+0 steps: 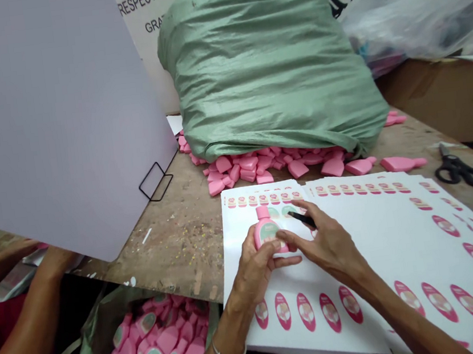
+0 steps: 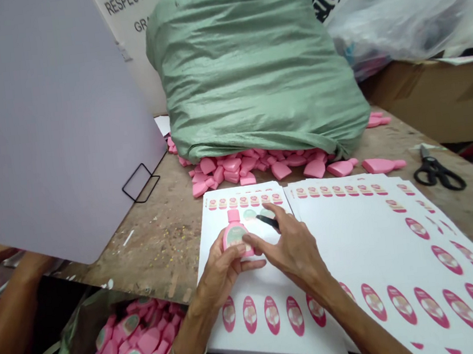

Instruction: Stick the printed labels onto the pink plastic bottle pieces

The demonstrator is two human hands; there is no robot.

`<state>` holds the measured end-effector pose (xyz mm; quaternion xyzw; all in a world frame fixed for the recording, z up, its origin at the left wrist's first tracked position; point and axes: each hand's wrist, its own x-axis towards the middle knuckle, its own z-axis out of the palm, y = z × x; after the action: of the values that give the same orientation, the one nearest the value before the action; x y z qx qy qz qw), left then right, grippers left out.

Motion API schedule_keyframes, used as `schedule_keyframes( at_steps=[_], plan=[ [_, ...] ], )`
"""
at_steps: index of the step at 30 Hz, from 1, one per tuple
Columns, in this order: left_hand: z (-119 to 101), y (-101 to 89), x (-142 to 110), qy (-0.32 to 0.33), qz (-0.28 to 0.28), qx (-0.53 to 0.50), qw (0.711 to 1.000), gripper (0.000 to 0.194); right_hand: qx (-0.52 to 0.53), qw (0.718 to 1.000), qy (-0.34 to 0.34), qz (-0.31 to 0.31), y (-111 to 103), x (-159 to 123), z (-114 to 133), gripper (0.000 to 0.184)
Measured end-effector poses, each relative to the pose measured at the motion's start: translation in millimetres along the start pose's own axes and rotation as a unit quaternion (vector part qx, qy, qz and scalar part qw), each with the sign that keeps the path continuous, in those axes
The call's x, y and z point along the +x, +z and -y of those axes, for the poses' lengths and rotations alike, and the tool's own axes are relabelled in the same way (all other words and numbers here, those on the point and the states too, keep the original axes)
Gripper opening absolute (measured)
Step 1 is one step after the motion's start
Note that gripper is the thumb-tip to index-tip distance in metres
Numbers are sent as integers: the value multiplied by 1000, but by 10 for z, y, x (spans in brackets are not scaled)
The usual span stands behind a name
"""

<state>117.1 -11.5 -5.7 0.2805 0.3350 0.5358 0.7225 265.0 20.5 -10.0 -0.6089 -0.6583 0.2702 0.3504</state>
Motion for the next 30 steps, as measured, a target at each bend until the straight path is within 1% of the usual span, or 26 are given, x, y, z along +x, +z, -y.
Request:
schedule_keyframes(
  at_steps=[1,3,5,6,8,9,10,11,12,13,14,15,16,17,18,19,20,21,22,23,24,26,27,28,29,30],
  plan=[
    [-7,15,-14,-8,9,6,1000,32,27,999,6,21,5,12,-7,74],
    [-19,44,-66,-29,36,24,999,36,101,990,9,93,26,37,-9,76],
    [-36,44,-148,-52,70,33,996,39,154,974,8,165,42,105,-31,69],
    [-50,21,-194,-62,83,34,994,39,159,971,10,180,41,171,-62,65],
    [-97,-87,-273,-72,75,51,993,36,127,979,22,156,22,381,-162,59],
    [-132,-172,-294,-67,51,80,993,34,84,988,31,125,12,520,-220,58],
    [-174,-276,-297,-53,12,129,990,33,30,995,39,91,10,675,-275,57],
    [-220,-394,-282,-29,-39,199,979,32,-28,997,46,62,24,836,-318,56],
    [-267,-519,-248,6,-101,283,954,33,-80,995,52,39,60,996,-343,56],
    [-312,-646,-201,41,-165,371,913,33,-122,991,55,23,118,1145,-348,56],
    [-351,-767,-144,67,-225,453,860,34,-149,987,58,12,197,1278,-334,58],
    [-383,-876,-84,82,-269,523,805,37,-162,985,60,5,288,1391,-306,59],
    [-406,-967,-26,87,-299,578,754,42,-167,984,61,1,384,1485,-268,60],
    [-423,-1038,24,86,-316,620,713,48,-170,983,63,-1,471,1561,-228,58],
    [-435,-1085,64,87,-324,649,683,54,-170,983,67,-1,540,1625,-191,55],
    [-446,-1108,93,97,-328,666,663,58,-164,984,70,1,581,1678,-160,51],
    [-459,-1106,112,119,-333,670,653,61,-154,985,73,5,588,1724,-140,46],
    [-476,-1081,125,147,-335,659,657,62,-141,987,77,11,561,1760,-128,42],
    [-497,-1033,138,174,-329,633,679,60,-122,989,82,18,500,1784,-124,41],
    [-519,-966,156,192,-312,593,717,55,-100,991,87,29,414,1790,-125,41],
    [-539,-882,183,194,-286,544,765,48,-72,992,90,47,312,1772,-127,43],
    [-551,-676,276,156,-218,424,865,36,-2,991,93,101,100,1642,-119,49],
    [-534,-560,338,125,-182,359,907,33,31,987,89,131,12,1526,-105,53],
    [-499,-439,403,97,-146,288,941,33,75,980,86,164,-53,1378,-85,55],
    [-447,-315,467,76,-112,220,966,34,130,968,88,196,-93,1206,-59,55],
    [-381,-192,522,62,-80,159,982,35,201,947,97,230,-107,1021,-31,54]
  ],
)
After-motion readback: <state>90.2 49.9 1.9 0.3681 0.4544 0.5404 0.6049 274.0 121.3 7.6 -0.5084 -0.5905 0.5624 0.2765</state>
